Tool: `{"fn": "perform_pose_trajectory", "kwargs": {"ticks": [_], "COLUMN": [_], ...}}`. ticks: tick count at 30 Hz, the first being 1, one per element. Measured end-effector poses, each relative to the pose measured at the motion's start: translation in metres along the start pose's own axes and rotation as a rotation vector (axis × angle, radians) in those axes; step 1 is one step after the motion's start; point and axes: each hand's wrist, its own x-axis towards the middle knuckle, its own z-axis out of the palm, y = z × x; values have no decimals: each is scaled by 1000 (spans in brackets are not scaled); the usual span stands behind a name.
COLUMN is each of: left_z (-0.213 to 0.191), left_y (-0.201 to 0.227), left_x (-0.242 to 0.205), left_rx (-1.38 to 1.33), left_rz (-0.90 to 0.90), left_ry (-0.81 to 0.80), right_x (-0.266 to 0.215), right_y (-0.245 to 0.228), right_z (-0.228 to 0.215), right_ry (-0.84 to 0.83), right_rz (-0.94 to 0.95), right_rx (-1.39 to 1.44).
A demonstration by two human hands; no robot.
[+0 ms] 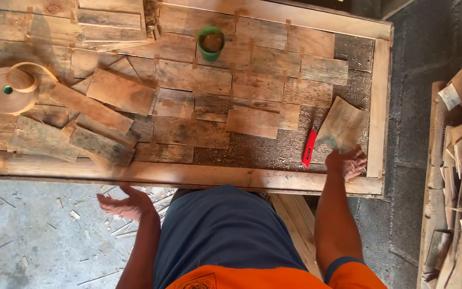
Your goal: Applying glue and trimming wood veneer pieces onto a wooden surface.
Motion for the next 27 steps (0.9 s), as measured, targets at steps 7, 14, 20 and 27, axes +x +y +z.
{"fn": "perform_pose_trajectory", "kwargs": {"ticks": [7,14,20,27], "left_z": [-3,38,83,118], "left_y": [105,229,321,335], "left_x": [33,4,-24,-25], "left_rx": [-182,-431,-178,-101], "left_rz": [377,562,1026,1011], "left_ry": [-89,-895,-1108,-1213], "right_x": [22,14,-15,-88], "right_y": [29,11,-30,-142], "right_z": [28,0,-26,-66], "right_ry": [-391,-332,195,-261], "right_rz": [330,470,-144,-1052], "right_rx": [290,576,240,533]}}
